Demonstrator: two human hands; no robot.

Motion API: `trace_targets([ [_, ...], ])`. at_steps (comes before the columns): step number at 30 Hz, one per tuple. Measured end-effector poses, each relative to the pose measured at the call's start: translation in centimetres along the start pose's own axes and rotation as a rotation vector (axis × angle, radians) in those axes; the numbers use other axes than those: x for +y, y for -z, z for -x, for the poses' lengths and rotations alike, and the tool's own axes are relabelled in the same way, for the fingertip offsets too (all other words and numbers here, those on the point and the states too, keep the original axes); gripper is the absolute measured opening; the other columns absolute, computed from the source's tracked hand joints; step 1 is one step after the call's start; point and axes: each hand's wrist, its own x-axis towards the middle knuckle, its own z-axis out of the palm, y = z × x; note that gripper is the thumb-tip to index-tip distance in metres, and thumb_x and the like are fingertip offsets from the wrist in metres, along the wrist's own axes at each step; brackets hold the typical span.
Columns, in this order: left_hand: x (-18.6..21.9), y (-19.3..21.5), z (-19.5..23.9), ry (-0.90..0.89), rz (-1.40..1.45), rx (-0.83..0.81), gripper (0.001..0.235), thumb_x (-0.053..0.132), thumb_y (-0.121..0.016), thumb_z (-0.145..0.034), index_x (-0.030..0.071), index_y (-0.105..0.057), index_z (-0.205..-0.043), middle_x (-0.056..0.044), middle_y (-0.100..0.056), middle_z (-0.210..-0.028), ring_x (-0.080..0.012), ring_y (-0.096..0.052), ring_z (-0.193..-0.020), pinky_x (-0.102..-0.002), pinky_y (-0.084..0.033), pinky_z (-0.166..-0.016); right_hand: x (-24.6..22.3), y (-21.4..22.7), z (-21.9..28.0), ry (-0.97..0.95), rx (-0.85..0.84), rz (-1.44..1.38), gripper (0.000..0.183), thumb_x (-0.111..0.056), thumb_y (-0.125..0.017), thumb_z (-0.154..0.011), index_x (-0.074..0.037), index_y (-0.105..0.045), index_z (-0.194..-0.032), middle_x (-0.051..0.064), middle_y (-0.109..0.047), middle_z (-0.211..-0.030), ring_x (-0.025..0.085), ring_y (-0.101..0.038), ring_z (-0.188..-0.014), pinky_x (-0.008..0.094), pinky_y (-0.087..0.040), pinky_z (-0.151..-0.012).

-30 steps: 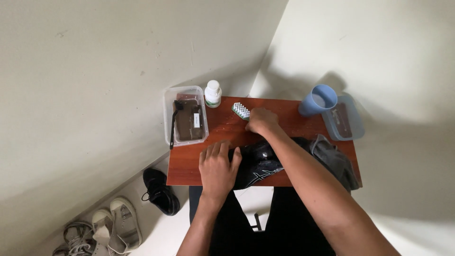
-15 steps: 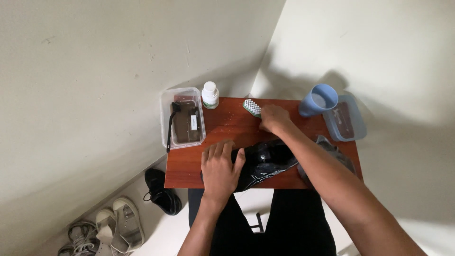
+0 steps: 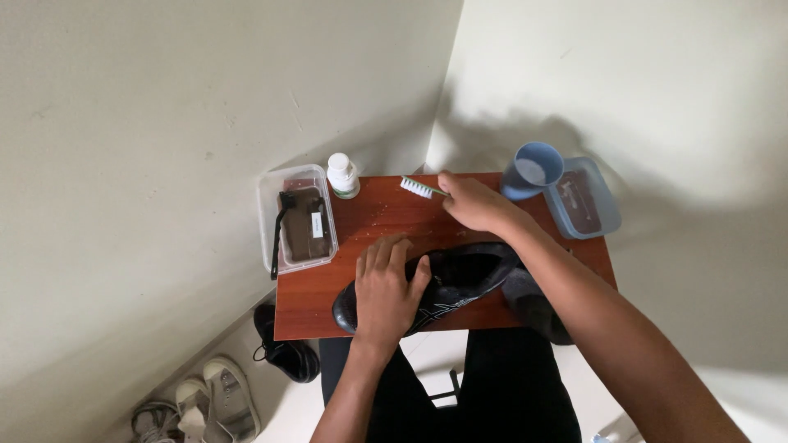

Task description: The person scrubs a black shoe with a green brush and cleaning solution, then wipes it with a cloth. They repeat the scrubbing and wiping process on different parts of the shoe.

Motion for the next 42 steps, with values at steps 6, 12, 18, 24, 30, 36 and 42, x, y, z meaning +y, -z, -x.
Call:
trace_targets([
  [6,4.5,0.1,-3.0,-0.104,0.028,0.079,0.038,0.027,-0.064,-0.098,0.001,-0.066,-0.127,-0.019,-0.062,-0.134,-0.037,-0.056,-0.133,-0.053,-0.046,-0.104,-3.8,4.3,8.6,0.036,0.123,-0.146,0.023,-0.024,-0.045,-0.105,-0.007,-0.055,-0.116,0.024,-0.07,-0.102,0.042,-0.072,-0.093,0.049,-0.056,-0.077],
  [12,9.6,-1.3,-5.0,-0.212,0.168,0.029,0.035,0.02,-0.061,-0.1,-0.002,-0.066,-0.127,-0.021,-0.06,-0.14,-0.0383,-0.053,-0.136,-0.053,-0.041,-0.11,3.2,3.8,14.3,0.252,0.534,-0.22,0.039,-0.017,-0.051,-0.105,-0.009,-0.059,-0.143,0.018,-0.069,-0.124,0.038,-0.067,-0.113,0.047,-0.053,-0.095],
  [18,13.5,-5.1,-5.8,-0.362,0.172,-0.042,0.031,0.022,-0.062,-0.097,0.0,-0.071,-0.117,-0.019,-0.068,-0.128,-0.0358,-0.062,-0.128,-0.052,-0.042,-0.109,15.4,3.7,17.0,0.096,0.788,0.11,0.04,-0.02,-0.05,-0.11,0.001,-0.063,-0.141,0.018,-0.069,-0.095,0.034,-0.065,-0.091,0.046,-0.04,-0.101],
  [24,16.5,-11.7,-5.9,-0.52,-0.041,-0.096,0.029,0.019,-0.072,-0.089,0.006,-0.075,-0.115,-0.013,-0.072,-0.125,-0.0309,-0.064,-0.126,-0.056,-0.04,-0.113,23.4,1.8,9.5,-0.327,0.589,0.546,0.041,-0.028,-0.055,-0.102,-0.022,-0.064,-0.142,0.005,-0.069,-0.105,0.031,-0.057,-0.108,0.05,-0.044,-0.092],
  [30,16.6,-17.9,-5.8,-0.526,-0.109,-0.262,0.032,0.022,-0.064,-0.097,0.008,-0.072,-0.125,-0.01,-0.07,-0.135,-0.0263,-0.059,-0.134,-0.057,-0.031,-0.122,19.6,2.3,8.7,-0.26,0.491,0.54,0.05,-0.023,-0.056,-0.095,-0.02,-0.055,-0.144,0.009,-0.063,-0.107,0.032,-0.052,-0.1,0.05,-0.037,-0.087],
  [36,16.5,-19.4,-5.7,-0.501,-0.142,-0.387,0.037,0.025,-0.057,-0.102,0.01,-0.067,-0.135,-0.007,-0.067,-0.14,-0.0229,-0.054,-0.139,-0.056,-0.024,-0.125,22.1,2.0,7.4,-0.206,0.435,0.638,0.049,-0.02,-0.049,-0.102,-0.016,-0.054,-0.151,0.009,-0.068,-0.106,0.03,-0.06,-0.102,0.048,-0.039,-0.086],
  [42,16.7,-18.7,-5.9,-0.47,-0.118,-0.388,0.034,0.025,-0.056,-0.104,0.009,-0.068,-0.132,-0.008,-0.068,-0.138,-0.0223,-0.056,-0.137,-0.055,-0.027,-0.124,18.1,4.2,8.3,-0.214,0.347,0.649,0.047,-0.021,-0.047,-0.1,-0.018,-0.057,-0.146,0.006,-0.071,-0.102,0.028,-0.059,-0.103,0.047,-0.041,-0.085],
])
